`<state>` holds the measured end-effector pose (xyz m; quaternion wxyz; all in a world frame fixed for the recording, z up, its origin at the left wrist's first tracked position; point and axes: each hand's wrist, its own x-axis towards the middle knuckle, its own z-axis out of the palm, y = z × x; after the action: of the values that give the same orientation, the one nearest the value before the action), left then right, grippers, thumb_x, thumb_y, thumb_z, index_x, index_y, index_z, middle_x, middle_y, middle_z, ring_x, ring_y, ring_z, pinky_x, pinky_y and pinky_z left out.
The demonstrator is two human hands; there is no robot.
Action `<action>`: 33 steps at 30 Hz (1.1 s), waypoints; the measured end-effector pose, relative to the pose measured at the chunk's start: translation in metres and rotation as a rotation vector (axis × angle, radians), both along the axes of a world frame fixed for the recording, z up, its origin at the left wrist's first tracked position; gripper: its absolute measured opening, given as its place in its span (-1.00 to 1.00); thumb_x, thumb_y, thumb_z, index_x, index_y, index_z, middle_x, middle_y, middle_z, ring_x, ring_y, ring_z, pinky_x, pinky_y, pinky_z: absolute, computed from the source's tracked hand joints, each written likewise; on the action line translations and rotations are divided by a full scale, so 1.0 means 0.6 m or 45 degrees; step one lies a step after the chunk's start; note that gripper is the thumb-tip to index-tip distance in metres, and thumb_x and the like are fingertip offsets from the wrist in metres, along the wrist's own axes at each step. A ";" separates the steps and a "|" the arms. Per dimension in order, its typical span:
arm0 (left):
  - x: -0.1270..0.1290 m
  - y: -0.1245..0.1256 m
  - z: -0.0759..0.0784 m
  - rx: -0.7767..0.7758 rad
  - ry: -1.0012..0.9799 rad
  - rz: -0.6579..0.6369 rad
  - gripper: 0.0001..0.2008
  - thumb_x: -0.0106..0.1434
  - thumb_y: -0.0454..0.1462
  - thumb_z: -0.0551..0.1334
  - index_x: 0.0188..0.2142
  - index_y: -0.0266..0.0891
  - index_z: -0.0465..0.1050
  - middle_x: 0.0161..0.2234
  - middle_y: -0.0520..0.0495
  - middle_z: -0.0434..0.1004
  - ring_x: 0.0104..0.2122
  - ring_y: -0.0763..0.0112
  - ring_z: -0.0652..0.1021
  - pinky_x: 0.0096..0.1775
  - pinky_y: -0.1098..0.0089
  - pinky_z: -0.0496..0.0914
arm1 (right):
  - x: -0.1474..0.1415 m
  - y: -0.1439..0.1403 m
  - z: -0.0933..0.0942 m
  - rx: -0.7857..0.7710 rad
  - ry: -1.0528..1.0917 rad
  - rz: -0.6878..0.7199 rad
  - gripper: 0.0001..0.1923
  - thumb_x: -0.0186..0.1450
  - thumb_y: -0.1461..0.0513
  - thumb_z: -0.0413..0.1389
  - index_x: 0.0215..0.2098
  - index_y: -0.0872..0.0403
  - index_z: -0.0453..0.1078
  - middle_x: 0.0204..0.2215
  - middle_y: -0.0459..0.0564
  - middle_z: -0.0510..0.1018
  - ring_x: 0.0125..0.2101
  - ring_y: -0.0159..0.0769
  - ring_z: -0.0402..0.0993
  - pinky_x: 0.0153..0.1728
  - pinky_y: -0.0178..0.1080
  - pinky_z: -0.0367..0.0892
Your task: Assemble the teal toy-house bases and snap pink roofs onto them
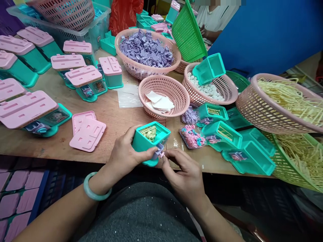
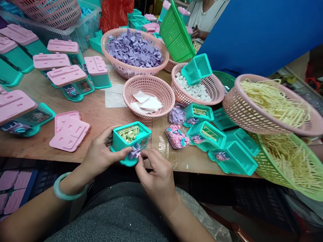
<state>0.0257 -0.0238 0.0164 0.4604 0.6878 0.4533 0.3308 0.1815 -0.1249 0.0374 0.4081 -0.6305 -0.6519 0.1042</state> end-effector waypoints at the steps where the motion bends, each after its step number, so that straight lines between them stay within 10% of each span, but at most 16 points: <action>1: 0.001 -0.001 0.002 0.025 0.045 0.006 -0.37 0.00 -0.03 0.51 0.04 -0.16 0.47 -0.25 -0.10 0.65 -0.32 0.20 0.62 -0.29 0.24 0.53 | 0.001 0.000 0.000 -0.003 0.023 -0.004 -0.84 0.34 0.41 0.08 -0.30 0.08 0.44 -0.44 -0.04 0.55 -0.43 -0.33 0.51 -0.38 -0.29 0.45; 12: -0.011 -0.002 -0.049 0.086 -0.103 -0.121 -0.30 0.07 -0.16 0.48 0.18 -0.15 0.33 0.03 -0.19 0.59 -0.02 0.11 0.62 0.02 0.15 0.52 | 0.000 -0.006 -0.038 -0.321 0.445 0.013 -0.85 0.38 0.25 0.13 -0.33 0.09 0.51 -0.41 -0.02 0.62 -0.41 -0.31 0.59 -0.39 -0.33 0.50; 17: -0.059 0.024 -0.056 0.171 -0.036 -0.374 -0.10 0.02 -0.21 0.50 0.32 -0.12 0.19 0.30 -0.28 0.36 0.30 -0.01 0.39 0.28 0.02 0.31 | 0.052 -0.023 -0.034 -0.084 0.061 -0.005 -0.85 0.37 0.22 0.18 -0.37 0.06 0.50 -0.47 -0.05 0.60 -0.48 -0.31 0.57 -0.44 -0.33 0.45; 22: -0.171 0.047 -0.068 0.498 0.450 0.371 -0.28 0.12 -0.17 0.46 0.24 -0.14 0.29 0.29 -0.35 0.34 0.33 -0.16 0.30 0.32 -0.21 0.15 | 0.079 -0.030 -0.031 0.104 -0.168 -0.042 -0.86 0.39 0.20 0.17 -0.35 0.03 0.47 -0.47 -0.04 0.57 -0.52 -0.29 0.55 -0.49 -0.31 0.43; 25: -0.219 0.060 -0.077 0.441 0.569 0.547 -0.31 0.04 -0.23 0.49 0.16 -0.17 0.36 0.21 -0.36 0.42 0.26 -0.23 0.36 0.28 -0.25 0.17 | 0.055 -0.019 -0.033 0.150 -0.133 0.124 -0.90 0.39 0.25 0.16 -0.31 0.02 0.46 -0.47 -0.04 0.58 -0.51 -0.28 0.55 -0.50 -0.31 0.44; 29: -0.211 0.054 -0.034 0.279 -0.059 0.671 -0.32 0.19 -0.08 0.38 0.24 -0.09 0.19 0.21 -0.26 0.38 0.22 0.06 0.45 0.19 0.03 0.39 | -0.004 0.006 -0.025 0.263 0.004 0.191 -0.91 0.38 0.32 0.16 -0.18 0.02 0.47 -0.37 -0.01 0.60 -0.38 -0.25 0.59 -0.34 -0.26 0.52; 33: -0.131 -0.008 0.033 -0.171 -0.639 0.446 -0.17 0.14 -0.02 0.44 0.28 0.09 0.03 0.09 -0.10 0.41 -0.02 0.27 0.59 -0.12 0.30 0.56 | -0.068 0.014 -0.009 0.297 0.161 0.276 -0.54 0.33 0.20 0.26 0.17 0.00 0.33 -0.01 0.13 0.56 -0.05 -0.10 0.58 -0.12 -0.10 0.58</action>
<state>-0.0529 -0.0283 0.0364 0.5383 0.4643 0.4579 0.5338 0.1409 -0.1167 0.0317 0.5050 -0.4970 -0.6969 0.1108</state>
